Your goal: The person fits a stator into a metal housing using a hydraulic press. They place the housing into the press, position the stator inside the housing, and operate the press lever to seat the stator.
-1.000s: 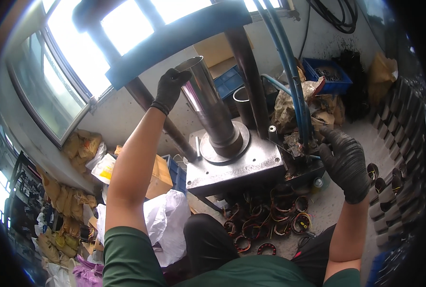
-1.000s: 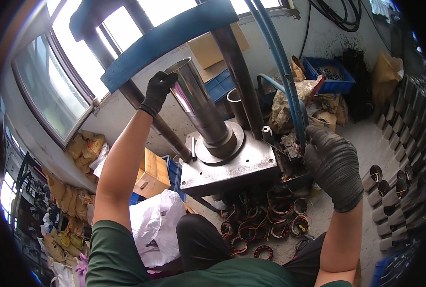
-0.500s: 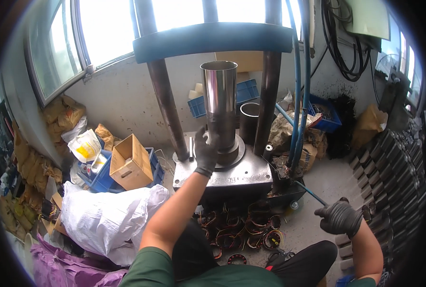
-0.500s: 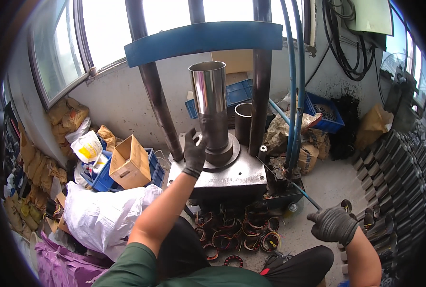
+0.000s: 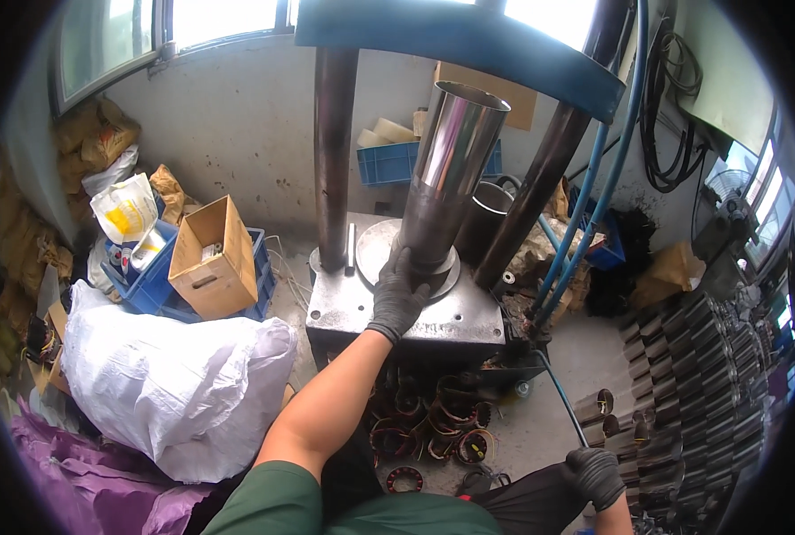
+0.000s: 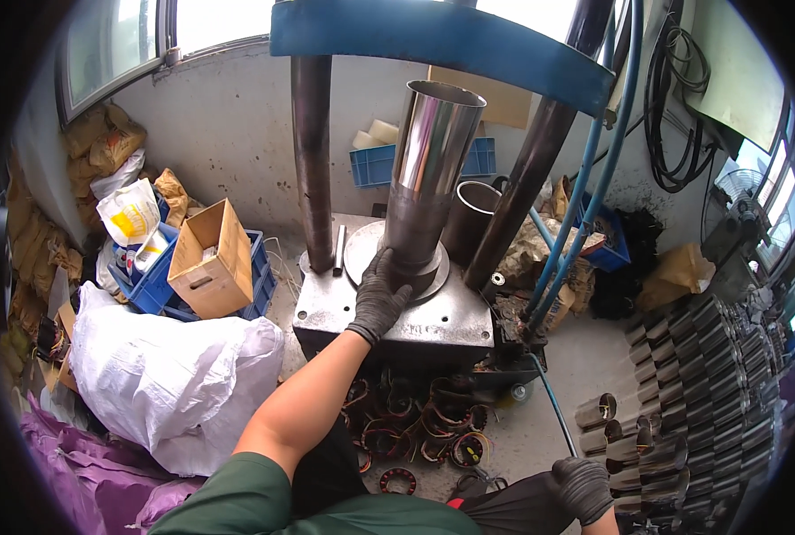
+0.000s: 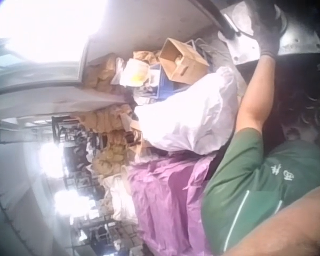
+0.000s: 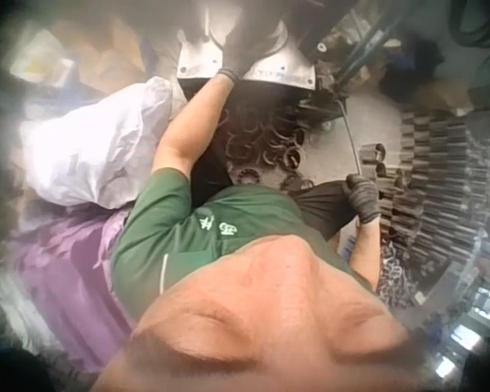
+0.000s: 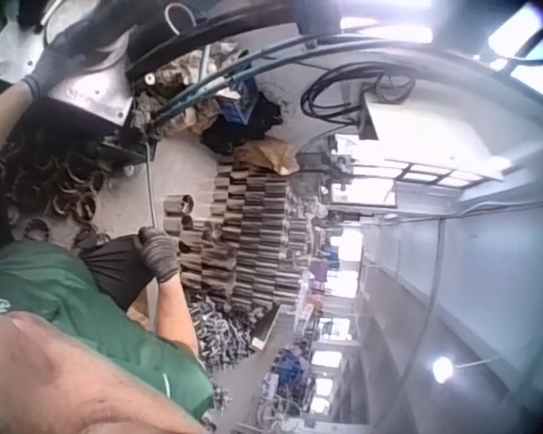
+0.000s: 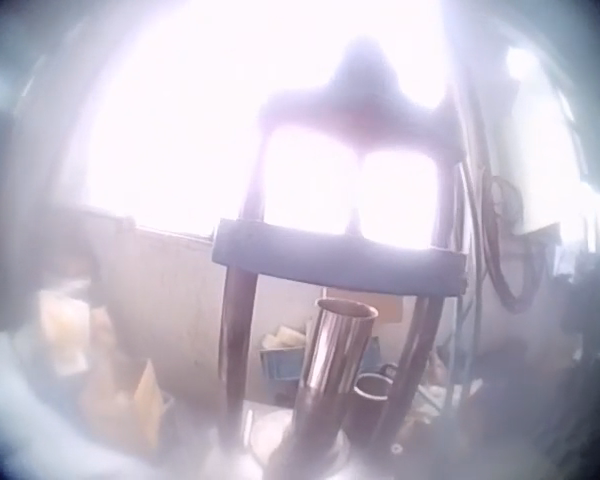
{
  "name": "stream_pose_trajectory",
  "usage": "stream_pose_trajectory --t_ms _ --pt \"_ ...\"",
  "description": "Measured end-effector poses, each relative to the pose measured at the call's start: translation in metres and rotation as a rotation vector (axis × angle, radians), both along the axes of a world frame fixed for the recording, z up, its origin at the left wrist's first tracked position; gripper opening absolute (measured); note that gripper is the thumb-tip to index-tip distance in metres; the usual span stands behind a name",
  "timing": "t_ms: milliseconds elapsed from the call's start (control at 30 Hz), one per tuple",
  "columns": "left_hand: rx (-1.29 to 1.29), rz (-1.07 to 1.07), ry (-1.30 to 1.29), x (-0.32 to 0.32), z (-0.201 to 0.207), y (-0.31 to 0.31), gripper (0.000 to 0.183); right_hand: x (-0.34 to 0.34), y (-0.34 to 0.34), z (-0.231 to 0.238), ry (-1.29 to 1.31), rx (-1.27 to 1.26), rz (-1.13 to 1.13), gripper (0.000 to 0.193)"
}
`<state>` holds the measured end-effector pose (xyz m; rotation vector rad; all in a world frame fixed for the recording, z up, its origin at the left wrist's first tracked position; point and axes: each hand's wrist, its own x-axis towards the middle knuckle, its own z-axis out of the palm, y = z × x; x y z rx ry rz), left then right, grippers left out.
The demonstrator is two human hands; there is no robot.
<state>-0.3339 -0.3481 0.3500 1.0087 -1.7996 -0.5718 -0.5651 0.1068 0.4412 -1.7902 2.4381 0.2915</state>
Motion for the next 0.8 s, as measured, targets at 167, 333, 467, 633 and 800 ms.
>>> stream_pose_trajectory --t_ms 167,333,467,633,800 --pt "-0.018 -0.045 0.123 -0.001 0.031 0.011 0.078 0.009 0.001 0.009 -0.036 -0.066 -0.075 0.025" --pt "0.045 0.007 0.064 -0.002 0.021 0.003 0.08 0.012 -0.005 0.009 -0.043 -0.132 -0.083 0.021" --pt "0.088 -0.032 0.058 -0.003 0.02 0.002 0.084 0.012 -0.004 0.009 -0.078 -0.177 -0.093 0.021" --pt "0.098 -0.045 0.06 -0.003 0.026 0.004 0.083 0.012 -0.003 0.009 -0.101 -0.196 -0.11 0.024" --pt "0.058 0.018 0.0 -0.005 0.014 -0.001 0.084 0.011 -0.004 0.009 -0.101 -0.196 -0.124 0.025"
